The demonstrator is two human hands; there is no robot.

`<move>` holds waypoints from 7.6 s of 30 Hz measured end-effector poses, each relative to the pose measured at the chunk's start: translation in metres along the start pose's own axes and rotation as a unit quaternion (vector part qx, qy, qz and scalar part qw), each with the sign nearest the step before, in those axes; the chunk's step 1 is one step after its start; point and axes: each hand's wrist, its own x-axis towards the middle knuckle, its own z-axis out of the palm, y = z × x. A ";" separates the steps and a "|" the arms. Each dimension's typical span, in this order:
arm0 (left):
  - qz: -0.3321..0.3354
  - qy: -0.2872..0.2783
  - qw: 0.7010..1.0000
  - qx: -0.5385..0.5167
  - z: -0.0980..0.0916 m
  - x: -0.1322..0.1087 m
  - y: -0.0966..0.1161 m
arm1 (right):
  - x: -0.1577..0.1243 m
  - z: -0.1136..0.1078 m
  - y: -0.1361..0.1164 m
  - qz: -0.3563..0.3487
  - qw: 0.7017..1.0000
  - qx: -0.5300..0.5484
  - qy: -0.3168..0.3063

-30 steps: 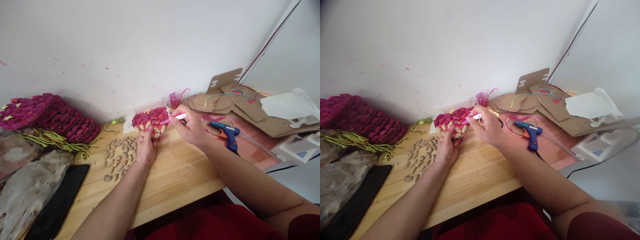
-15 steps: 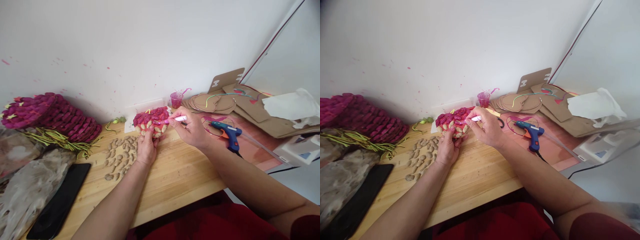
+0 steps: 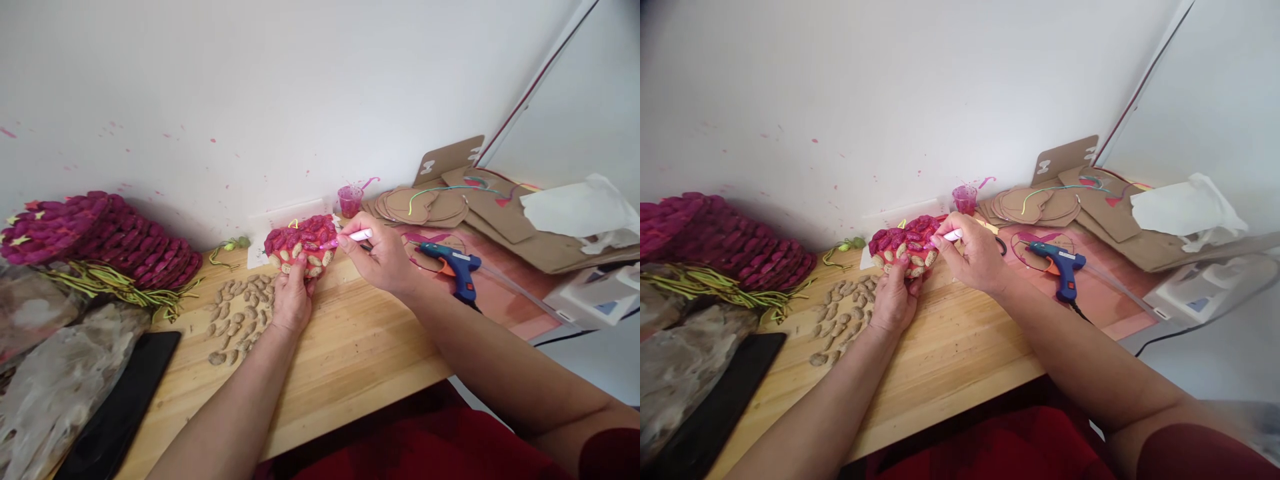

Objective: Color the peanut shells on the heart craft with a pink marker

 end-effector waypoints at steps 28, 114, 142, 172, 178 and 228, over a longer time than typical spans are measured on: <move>0.019 -0.049 0.999 0.007 0.002 -0.005 0.000 | 0.002 0.004 0.009 0.096 0.987 0.119 0.045; 0.046 -0.047 0.991 0.114 -0.004 -0.003 -0.003 | 0.000 0.006 0.014 0.092 0.991 0.084 0.057; 0.047 -0.054 0.983 0.167 -0.010 0.000 -0.006 | 0.002 0.006 0.013 0.113 0.982 0.136 0.073; 0.064 -0.050 0.978 0.190 -0.011 0.000 -0.006 | 0.002 0.003 0.008 0.125 0.981 0.133 0.062; 0.057 -0.039 0.987 0.145 -0.009 0.002 -0.006 | 0.004 0.002 0.011 0.145 0.978 0.140 0.060; 0.022 -0.052 0.997 0.057 -0.009 0.003 -0.010 | 0.002 0.002 0.007 0.128 0.982 0.121 0.074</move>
